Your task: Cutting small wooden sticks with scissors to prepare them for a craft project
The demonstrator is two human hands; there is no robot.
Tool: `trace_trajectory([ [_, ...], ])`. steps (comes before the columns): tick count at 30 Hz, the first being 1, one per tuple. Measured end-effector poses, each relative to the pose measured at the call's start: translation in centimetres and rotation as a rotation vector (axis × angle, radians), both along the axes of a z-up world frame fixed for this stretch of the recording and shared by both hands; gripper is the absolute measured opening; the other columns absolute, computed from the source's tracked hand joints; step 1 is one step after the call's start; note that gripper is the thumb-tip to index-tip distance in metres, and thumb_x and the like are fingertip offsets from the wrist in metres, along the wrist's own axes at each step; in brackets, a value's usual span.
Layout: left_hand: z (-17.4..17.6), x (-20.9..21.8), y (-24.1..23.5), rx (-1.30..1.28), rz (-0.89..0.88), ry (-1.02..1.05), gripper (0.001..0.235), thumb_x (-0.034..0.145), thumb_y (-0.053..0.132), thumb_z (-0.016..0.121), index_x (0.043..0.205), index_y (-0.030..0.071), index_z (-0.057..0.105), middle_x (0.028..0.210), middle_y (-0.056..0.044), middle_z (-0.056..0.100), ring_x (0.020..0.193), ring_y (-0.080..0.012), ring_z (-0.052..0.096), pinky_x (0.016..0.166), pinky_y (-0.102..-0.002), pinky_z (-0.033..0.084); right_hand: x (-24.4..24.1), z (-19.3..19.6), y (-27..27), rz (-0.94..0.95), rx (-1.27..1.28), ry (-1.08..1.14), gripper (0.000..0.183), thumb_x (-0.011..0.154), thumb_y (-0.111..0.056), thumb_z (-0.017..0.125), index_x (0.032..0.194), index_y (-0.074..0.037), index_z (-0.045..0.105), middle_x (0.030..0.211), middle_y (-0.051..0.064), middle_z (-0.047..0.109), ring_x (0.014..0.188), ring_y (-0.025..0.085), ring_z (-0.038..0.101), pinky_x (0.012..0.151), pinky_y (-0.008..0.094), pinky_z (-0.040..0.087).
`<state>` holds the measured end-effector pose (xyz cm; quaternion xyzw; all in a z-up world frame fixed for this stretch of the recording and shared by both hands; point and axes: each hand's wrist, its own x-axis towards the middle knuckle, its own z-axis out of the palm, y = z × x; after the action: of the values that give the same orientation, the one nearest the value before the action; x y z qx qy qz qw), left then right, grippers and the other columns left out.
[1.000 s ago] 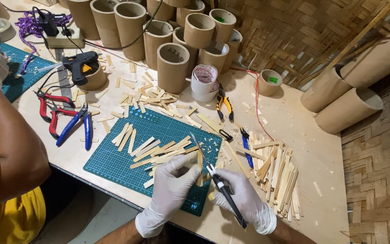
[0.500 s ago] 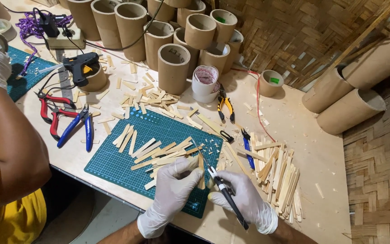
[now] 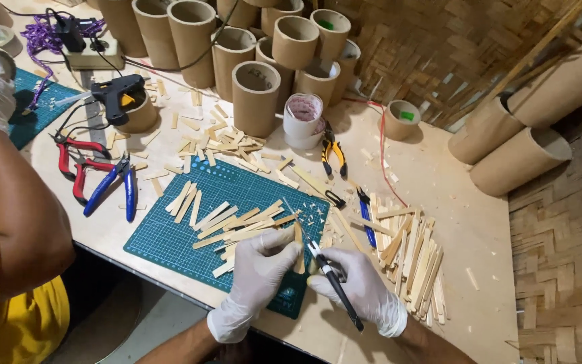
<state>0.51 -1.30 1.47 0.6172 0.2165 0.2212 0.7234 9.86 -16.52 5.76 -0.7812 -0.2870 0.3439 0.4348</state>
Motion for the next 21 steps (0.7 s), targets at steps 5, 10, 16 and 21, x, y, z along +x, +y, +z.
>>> trace_trajectory([
  [5,-0.8,-0.4,-0.5,0.026,-0.015,-0.060,0.024,0.084,0.001,0.074,0.062,0.005,0.066,0.061,0.002,0.050,0.064,-0.0106,0.043,0.060,-0.026,0.039,1.0,-1.5,-1.0,0.119,0.000,-0.148,0.030,0.080,-0.041,0.075,0.088,-0.012,0.073,0.070,-0.002,0.057,0.057,0.012,0.049,0.057,0.028,0.038],
  [10,-1.2,-0.5,-0.7,0.040,-0.030,-0.019,0.021,0.085,0.005,0.077,0.064,0.003,0.077,0.057,0.001,0.057,0.062,-0.0113,0.046,0.060,-0.028,0.042,1.1,-1.1,-1.0,0.116,-0.044,-0.104,0.041,0.079,-0.043,0.075,0.105,-0.011,0.077,0.071,-0.002,0.059,0.060,0.012,0.051,0.058,0.027,0.040],
  [16,-1.0,-0.6,-0.8,0.018,-0.044,-0.091,0.024,0.085,0.002,0.076,0.062,0.005,0.073,0.059,0.000,0.060,0.063,-0.0122,0.048,0.062,-0.028,0.044,1.2,-1.7,-0.8,0.130,0.009,-0.120,0.024,0.078,-0.036,0.072,0.082,-0.013,0.070,0.073,-0.001,0.057,0.060,0.014,0.050,0.058,0.030,0.038],
  [21,-1.5,-0.3,-1.0,-0.109,0.043,-0.008,0.011,0.081,-0.003,0.080,0.070,-0.003,0.080,0.059,-0.004,0.060,0.059,-0.0128,0.052,0.054,-0.028,0.046,1.0,-2.1,-0.4,0.122,0.087,-0.183,0.020,0.074,-0.029,0.071,0.071,-0.012,0.062,0.062,-0.002,0.052,0.055,0.013,0.042,0.054,0.030,0.035],
])
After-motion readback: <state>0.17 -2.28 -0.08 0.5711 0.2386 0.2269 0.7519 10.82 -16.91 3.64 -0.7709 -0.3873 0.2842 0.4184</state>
